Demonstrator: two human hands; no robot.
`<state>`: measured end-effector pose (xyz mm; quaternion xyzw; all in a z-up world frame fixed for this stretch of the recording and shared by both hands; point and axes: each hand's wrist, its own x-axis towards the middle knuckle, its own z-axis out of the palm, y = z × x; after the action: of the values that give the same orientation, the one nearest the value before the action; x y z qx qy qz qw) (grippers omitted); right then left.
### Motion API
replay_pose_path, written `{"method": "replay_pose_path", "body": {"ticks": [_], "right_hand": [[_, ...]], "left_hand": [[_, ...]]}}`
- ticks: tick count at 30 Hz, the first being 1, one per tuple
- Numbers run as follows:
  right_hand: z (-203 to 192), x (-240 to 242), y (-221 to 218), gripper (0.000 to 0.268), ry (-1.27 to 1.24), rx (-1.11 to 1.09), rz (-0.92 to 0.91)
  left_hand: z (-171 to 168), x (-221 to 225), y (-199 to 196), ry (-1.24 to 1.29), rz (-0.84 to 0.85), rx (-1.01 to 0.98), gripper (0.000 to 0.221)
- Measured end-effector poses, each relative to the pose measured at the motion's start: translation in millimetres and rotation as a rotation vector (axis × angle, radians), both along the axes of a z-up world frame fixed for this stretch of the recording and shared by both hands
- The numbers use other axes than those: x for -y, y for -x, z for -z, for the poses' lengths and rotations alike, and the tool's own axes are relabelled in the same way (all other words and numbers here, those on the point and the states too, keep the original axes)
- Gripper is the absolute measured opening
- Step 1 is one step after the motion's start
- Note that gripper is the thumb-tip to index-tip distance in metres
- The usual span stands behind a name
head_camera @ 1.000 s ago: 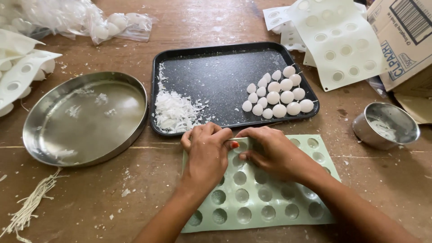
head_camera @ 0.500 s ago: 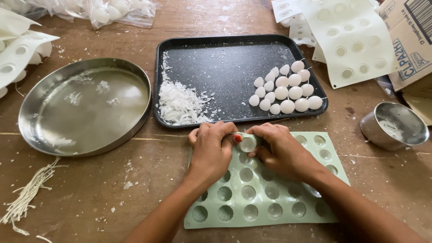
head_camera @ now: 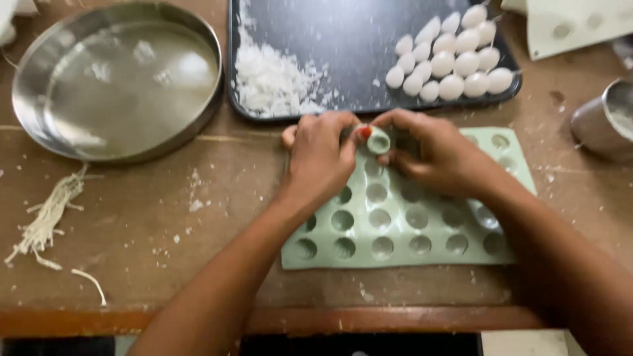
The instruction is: Unmolding small spherical wax pieces from a silicone mold and placing them onto a tray.
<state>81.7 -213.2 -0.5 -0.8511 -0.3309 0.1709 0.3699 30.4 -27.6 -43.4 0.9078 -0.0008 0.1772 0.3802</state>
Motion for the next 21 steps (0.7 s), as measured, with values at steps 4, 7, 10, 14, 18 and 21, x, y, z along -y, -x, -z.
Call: {"method": "replay_pose_path", "body": {"ticks": [4, 7, 10, 14, 18, 21], "right_hand": [[-16.1, -3.0, 9.7, 0.038, 0.125, -0.028, 0.044], [-14.0, 4.5, 5.7, 0.042, 0.177, 0.322, -0.034], [-34.2, 10.7, 20.1, 0.054, 0.272, 0.795, -0.09], [-55.6, 35.6, 92.8, 0.027, 0.162, 0.407, -0.316], [-5.1, 41.6, 181.5, 0.02, 0.52, -0.105, -0.807], [61.0, 38.1, 219.0, 0.016, 0.711, -0.017, -0.72]], "left_hand": [[-0.2, -1.1, 2.8, -0.01, 0.021, 0.067, 0.013], [-6.4, -0.9, 2.8, -0.012, 0.039, 0.031, 0.013], [-2.7, -0.9, 2.4, -0.011, 0.026, 0.088, 0.014], [-2.0, 0.2, 1.5, -0.004, 0.016, 0.082, 0.014], [-1.6, 1.5, -0.4, -0.015, 0.001, 0.112, 0.016], [-3.5, 2.5, -0.6, -0.008, -0.006, 0.077, 0.017]]}}
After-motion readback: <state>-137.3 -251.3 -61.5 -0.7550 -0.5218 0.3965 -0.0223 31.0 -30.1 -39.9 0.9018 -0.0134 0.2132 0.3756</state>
